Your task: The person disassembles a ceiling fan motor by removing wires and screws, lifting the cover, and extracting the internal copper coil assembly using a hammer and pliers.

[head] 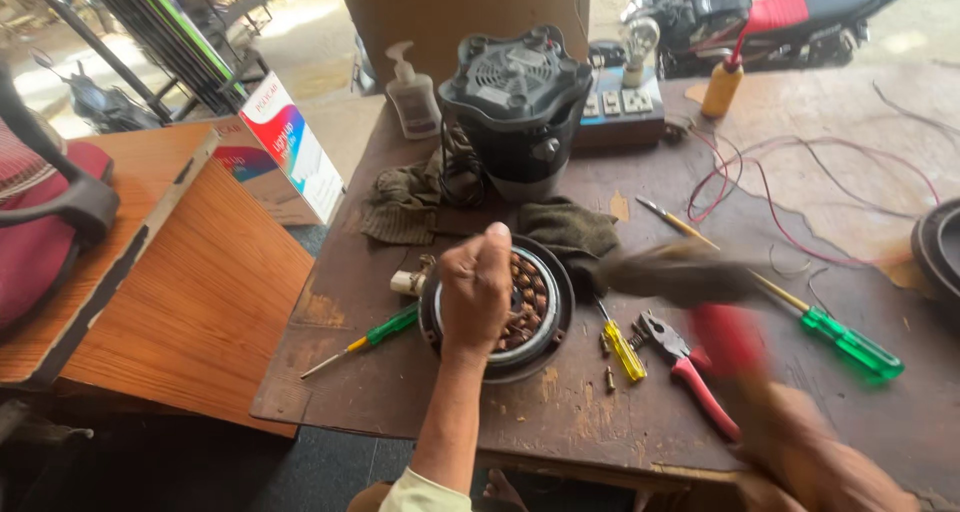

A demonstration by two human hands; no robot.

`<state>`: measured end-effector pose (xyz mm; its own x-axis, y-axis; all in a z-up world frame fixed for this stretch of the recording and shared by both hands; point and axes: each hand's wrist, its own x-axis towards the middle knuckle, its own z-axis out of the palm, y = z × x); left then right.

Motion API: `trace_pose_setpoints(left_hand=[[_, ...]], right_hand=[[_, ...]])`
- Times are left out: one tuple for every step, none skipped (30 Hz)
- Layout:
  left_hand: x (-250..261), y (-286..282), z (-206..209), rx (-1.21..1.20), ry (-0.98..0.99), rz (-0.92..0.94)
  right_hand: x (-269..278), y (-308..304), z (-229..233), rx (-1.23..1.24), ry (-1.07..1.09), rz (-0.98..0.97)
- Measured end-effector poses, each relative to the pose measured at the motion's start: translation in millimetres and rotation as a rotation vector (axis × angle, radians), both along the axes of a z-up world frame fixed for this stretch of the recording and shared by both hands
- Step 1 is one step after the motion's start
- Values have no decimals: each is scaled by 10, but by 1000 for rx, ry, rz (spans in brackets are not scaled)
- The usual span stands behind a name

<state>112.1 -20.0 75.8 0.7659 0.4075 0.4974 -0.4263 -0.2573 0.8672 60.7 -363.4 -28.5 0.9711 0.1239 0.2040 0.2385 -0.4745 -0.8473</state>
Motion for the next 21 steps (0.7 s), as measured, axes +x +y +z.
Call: trace_pose_setpoints(left_hand=[[-6,11,-22,-35,20,0],[15,33,-17,-67,31,0],[27,52,-7,-98,42,0],[42,80,17,8,-8,16],[51,107,37,115,-57,33],[34,124,38,227,-97,45],[23,114,23,243,-36,59],[58,85,11,252,13,80],[102,73,3,261,62,99],[40,100,-47,93,39,-16],[-35,165,-67,-77,17,-127],[-14,233,6,-237,-40,-238],[-25,245,64,-198,-13,-280],[-98,222,72,-166,25,-321],[-143,211,85,-134,63,-362],[-176,214,97,-100,97,-362],[-221,234,109,-66,130,-362],[-247,244,116,-32,163,-362],[-264,236,116,-40,164,-392],[-279,235,127,-44,160,-421],[-288,222,136,-47,157,-449]], right_hand=[[-95,-7,-101,-148,-169,45],[-180,27,-212,-244,-306,91],[-244,63,-316,-287,-345,125],[-253,106,-409,-335,-401,164],[-255,141,-491,-384,-453,194],[-295,171,-564,-416,-485,204],[-327,205,-612,-449,-520,213],[-278,241,-608,-467,-543,209],[-235,274,-560,-412,-504,182],[-319,273,-489,-345,-422,157],[-415,251,-355,-238,-320,117],[-358,308,-170,-219,-375,101],[-314,367,42,-199,-430,85],[-320,407,247,-185,-471,71],[-305,450,433,-170,-513,57],[-293,482,593,-160,-548,36],[-241,520,723,-150,-583,15],[-168,552,832,-141,-508,53],[-101,572,928,-130,-432,91],[-44,602,1016,-115,-361,128],[-18,626,1097,-125,-297,126]])
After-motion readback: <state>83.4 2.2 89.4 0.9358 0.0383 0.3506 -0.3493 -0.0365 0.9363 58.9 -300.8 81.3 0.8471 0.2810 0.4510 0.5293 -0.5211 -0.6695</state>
